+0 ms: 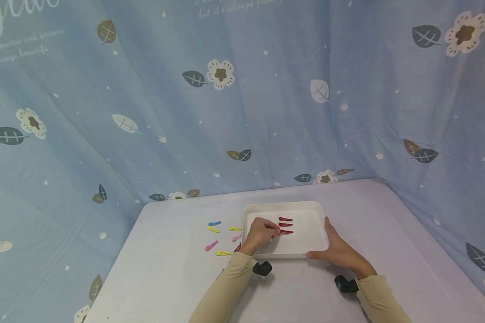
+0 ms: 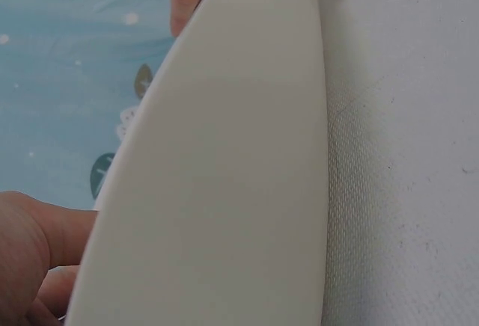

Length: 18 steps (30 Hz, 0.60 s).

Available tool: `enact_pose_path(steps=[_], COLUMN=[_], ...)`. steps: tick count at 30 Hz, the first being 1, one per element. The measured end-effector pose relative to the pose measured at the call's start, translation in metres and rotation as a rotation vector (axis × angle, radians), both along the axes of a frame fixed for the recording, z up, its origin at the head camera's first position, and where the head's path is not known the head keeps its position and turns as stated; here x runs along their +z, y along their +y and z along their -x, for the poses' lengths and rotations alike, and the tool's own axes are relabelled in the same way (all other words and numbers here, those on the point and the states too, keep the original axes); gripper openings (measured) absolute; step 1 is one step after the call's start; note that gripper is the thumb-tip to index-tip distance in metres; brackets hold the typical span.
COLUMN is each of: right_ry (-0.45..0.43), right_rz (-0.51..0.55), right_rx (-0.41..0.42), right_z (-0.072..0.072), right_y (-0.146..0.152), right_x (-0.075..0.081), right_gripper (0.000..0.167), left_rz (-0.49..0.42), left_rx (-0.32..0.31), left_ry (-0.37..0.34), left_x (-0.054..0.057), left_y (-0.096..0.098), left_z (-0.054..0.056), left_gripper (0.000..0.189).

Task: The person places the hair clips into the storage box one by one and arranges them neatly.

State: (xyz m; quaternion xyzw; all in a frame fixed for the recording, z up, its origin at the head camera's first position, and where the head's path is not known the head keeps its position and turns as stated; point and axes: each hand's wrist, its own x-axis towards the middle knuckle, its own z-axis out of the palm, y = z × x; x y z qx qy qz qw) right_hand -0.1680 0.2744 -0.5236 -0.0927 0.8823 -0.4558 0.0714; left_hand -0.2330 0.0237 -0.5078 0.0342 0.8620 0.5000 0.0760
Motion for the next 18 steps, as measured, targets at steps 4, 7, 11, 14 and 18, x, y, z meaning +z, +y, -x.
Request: enact_pose_path(steps=[4, 7, 11, 14, 18], right_ry=[0.002, 0.007, -0.009, -0.019, -0.025], right_rz=[-0.003, 0.001, -0.009, -0.015, -0.022], right_rx=[-0.002, 0.002, -0.003, -0.007, -0.012], right_z=[-0.0003, -0.0003, 0.0, -0.0001, -0.0005], right_y=[0.0, 0.0002, 0.0006, 0.0005, 0.0], right_x=[-0.0002, -0.0007, -0.001, -0.0004, 0.0001], right_gripper=[0.136, 0.135, 0.136, 0.136, 0.137], left_rz=[0.0, 0.001, 0.009, 0.01, 0.005], left_rx=[-0.002, -0.003, 0.001, 0.005, -0.003], left_ry=[0.004, 0.01, 0.012, 0.002, 0.004], left_x=[0.0006, 0.0007, 0.0003, 0.0001, -0.0001], left_y=[-0.0005, -0.0008, -0.001, -0.0013, -0.0017], left_z=[-0.0009, -0.0017, -0.0014, -0.0006, -0.0004], left_gripper=[0.004, 0.005, 0.005, 0.005, 0.005])
